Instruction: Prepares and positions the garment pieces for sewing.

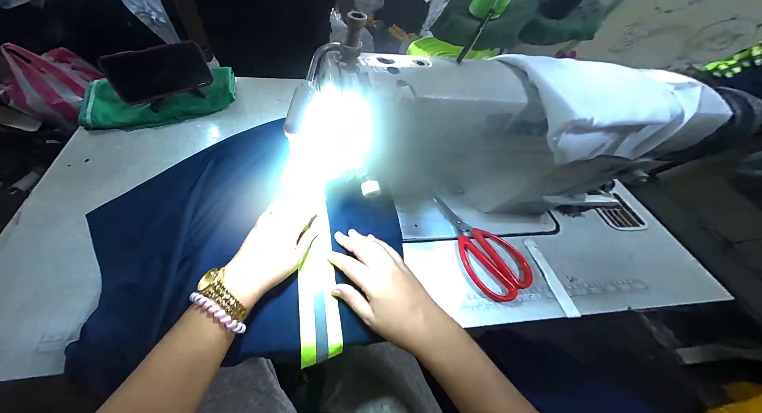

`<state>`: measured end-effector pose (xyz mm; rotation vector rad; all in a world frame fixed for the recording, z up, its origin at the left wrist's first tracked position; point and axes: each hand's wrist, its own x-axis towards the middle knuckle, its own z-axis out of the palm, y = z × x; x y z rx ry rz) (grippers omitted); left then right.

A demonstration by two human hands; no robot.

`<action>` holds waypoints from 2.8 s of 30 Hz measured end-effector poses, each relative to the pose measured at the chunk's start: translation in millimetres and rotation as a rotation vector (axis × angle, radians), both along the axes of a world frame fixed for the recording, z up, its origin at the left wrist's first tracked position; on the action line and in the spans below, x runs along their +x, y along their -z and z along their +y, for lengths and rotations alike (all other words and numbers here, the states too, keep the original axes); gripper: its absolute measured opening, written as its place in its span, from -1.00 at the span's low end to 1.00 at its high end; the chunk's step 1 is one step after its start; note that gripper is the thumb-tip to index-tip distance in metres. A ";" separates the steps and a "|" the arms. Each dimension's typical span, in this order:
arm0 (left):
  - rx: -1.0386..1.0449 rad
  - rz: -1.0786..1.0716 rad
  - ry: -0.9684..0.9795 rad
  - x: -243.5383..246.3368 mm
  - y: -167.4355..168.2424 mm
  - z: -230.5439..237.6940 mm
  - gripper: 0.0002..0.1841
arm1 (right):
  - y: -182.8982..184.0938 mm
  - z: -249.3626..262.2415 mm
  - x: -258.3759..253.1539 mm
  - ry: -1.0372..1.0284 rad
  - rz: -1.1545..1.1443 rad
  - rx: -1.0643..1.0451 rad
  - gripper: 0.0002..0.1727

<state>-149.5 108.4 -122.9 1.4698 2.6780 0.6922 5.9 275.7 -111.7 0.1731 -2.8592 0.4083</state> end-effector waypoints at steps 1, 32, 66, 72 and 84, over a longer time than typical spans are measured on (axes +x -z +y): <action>0.000 0.005 0.000 -0.6 2.3 -0.6 -0.49 | 4.7 -0.5 0.6 0.003 -0.003 0.003 -0.50; -0.048 -0.017 0.080 3.7 -1.8 -13.3 -0.37 | 7.1 -6.2 13.6 -0.032 0.103 -0.047 -0.61; 0.047 0.057 0.047 48.4 2.2 -37.2 -0.52 | 9.1 -4.4 24.4 -0.019 0.098 -0.005 -0.64; 0.209 0.207 0.168 96.0 14.4 -57.5 -0.67 | 15.7 -15.8 58.0 -0.037 0.110 -0.059 -0.66; 0.148 0.192 0.160 99.2 11.6 -61.2 -0.64 | 14.3 -18.4 53.3 -0.018 0.123 0.028 -0.66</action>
